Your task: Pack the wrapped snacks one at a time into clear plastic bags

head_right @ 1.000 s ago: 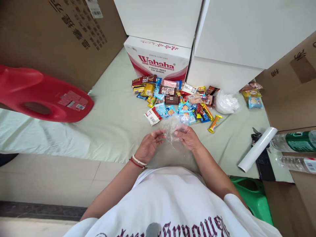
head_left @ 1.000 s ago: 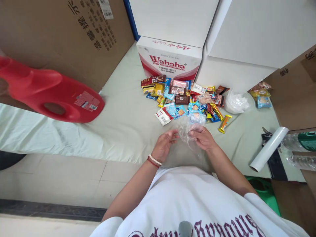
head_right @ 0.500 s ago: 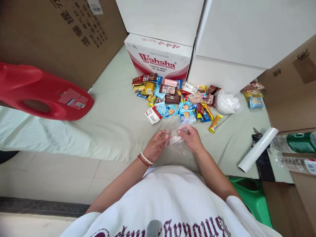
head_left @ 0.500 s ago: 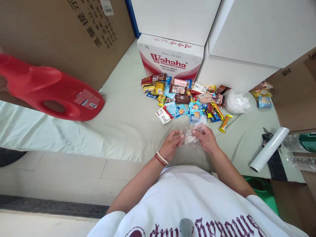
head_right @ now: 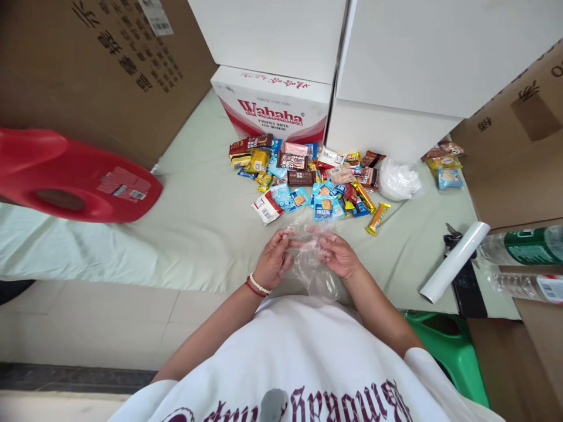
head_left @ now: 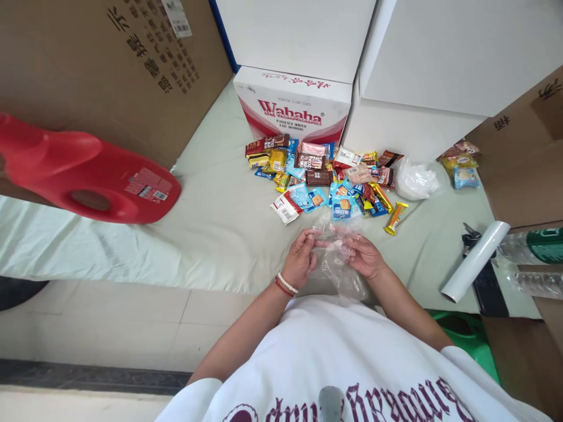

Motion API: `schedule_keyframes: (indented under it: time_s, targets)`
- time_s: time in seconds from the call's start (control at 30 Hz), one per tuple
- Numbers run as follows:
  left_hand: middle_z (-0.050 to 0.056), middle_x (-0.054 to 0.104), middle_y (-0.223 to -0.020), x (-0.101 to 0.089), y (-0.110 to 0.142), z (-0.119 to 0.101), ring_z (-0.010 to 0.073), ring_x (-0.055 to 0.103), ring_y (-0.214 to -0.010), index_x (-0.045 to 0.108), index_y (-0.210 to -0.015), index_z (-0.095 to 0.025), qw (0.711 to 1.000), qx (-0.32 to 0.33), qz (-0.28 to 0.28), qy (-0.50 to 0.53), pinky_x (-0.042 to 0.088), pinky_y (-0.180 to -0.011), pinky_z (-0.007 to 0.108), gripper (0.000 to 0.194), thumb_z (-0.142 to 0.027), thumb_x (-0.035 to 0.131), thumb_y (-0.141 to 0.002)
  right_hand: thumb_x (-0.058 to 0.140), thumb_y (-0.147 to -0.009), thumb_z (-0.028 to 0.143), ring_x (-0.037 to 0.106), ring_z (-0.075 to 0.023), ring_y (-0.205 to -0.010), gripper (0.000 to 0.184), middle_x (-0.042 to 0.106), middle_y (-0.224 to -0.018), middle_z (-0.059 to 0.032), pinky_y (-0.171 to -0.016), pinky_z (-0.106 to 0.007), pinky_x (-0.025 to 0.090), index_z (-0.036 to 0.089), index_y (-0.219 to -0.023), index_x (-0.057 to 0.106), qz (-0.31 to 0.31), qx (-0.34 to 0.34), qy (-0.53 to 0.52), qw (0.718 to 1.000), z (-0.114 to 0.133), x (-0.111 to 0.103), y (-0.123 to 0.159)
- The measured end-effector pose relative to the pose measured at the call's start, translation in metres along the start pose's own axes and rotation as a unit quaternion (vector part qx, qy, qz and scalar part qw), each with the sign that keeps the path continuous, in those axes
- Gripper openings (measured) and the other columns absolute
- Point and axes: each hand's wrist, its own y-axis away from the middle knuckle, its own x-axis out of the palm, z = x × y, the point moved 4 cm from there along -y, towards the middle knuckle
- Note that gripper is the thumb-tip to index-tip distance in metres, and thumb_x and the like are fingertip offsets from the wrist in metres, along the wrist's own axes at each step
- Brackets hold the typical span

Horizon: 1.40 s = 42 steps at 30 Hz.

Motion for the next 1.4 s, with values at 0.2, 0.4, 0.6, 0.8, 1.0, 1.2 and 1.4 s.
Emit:
schedule_keyframes:
  time_s: [0.2, 0.4, 0.6, 0.8, 1.0, 1.2, 1.4]
  targets:
    - [-0.005, 0.065, -0.069, -0.020, 0.001, -0.001, 0.0050, 0.029, -0.034, 0.050, -0.106, -0.024, 0.997, 0.011, -0.069, -0.038, 0.019, -0.037, 0.023, 0.052, -0.070, 0.061, -0.085, 0.092, -0.064, 0.034, 0.051, -0.0095, -0.062, 0.033, 0.059, -0.070, 0.0034, -0.062, -0.024, 0.050, 0.023, -0.090, 0.075, -0.015, -0.073, -0.014, 0.997, 0.012, -0.011, 0.005]
    - [-0.005, 0.062, -0.066, -0.038, 0.004, -0.006, 0.0058, 0.029, -0.036, 0.051, -0.107, -0.024, 0.989, 0.021, -0.113, -0.091, 0.019, -0.038, 0.023, 0.047, -0.069, 0.051, -0.092, 0.092, -0.068, 0.039, 0.061, -0.0118, -0.077, 0.030, 0.065, -0.082, 0.0033, -0.075, -0.026, 0.056, 0.025, -0.084, 0.070, -0.131, -0.169, 0.082, 0.973, 0.022, -0.024, 0.003]
    - [-0.006, 0.059, -0.060, -0.043, 0.006, -0.003, 0.0062, 0.030, -0.035, 0.051, -0.102, -0.024, 0.989, 0.001, -0.087, -0.117, 0.019, -0.038, 0.021, 0.045, -0.068, 0.052, -0.092, 0.084, -0.069, 0.063, 0.065, -0.0140, -0.069, 0.048, 0.068, -0.083, 0.0019, -0.059, -0.026, 0.057, 0.026, -0.092, 0.063, -0.223, -0.175, 0.108, 0.953, 0.027, -0.028, -0.002]
    - [-0.006, 0.058, -0.060, -0.045, 0.001, 0.002, 0.0072, 0.032, -0.037, 0.051, -0.101, -0.024, 0.982, 0.033, -0.146, -0.115, 0.021, -0.038, 0.020, 0.045, -0.068, 0.049, -0.093, 0.088, -0.063, 0.058, 0.072, -0.0222, -0.077, 0.070, 0.075, -0.084, -0.0014, -0.063, -0.033, 0.059, 0.028, -0.119, 0.058, -0.163, -0.032, 0.167, 0.972, -0.001, -0.012, 0.000]
    - [-0.002, 0.065, -0.064, -0.060, 0.002, -0.007, 0.0074, 0.036, -0.042, 0.053, -0.099, -0.022, 0.984, -0.037, -0.088, -0.149, 0.025, -0.043, 0.021, 0.050, -0.070, 0.057, -0.088, 0.094, -0.057, 0.042, 0.061, -0.0101, -0.059, 0.049, 0.069, -0.073, 0.0017, -0.059, -0.023, 0.055, 0.019, -0.092, 0.069, -0.238, -0.055, 0.143, 0.959, 0.003, -0.034, 0.011]
    - [0.003, 0.071, -0.074, -0.056, 0.017, -0.004, 0.0162, 0.064, -0.069, 0.066, -0.088, -0.016, 0.967, -0.158, 0.102, -0.171, 0.046, -0.067, 0.027, 0.054, -0.047, 0.094, -0.054, 0.088, -0.066, 0.046, 0.063, -0.0122, -0.060, 0.043, 0.067, -0.074, 0.0014, -0.054, -0.024, 0.057, 0.022, -0.087, 0.060, -0.264, -0.094, 0.115, 0.953, 0.023, -0.053, 0.018]
    - [0.000, 0.069, -0.078, -0.052, 0.021, -0.018, 0.0160, 0.067, -0.076, 0.053, -0.088, -0.022, 0.996, -0.022, -0.009, -0.087, 0.053, -0.075, 0.029, 0.046, -0.059, 0.077, -0.076, 0.081, -0.070, 0.054, 0.035, -0.0061, -0.035, 0.044, 0.050, -0.053, 0.0089, -0.031, -0.019, 0.022, 0.022, -0.088, 0.057, -0.307, -0.107, 0.197, 0.925, 0.031, -0.060, 0.021]
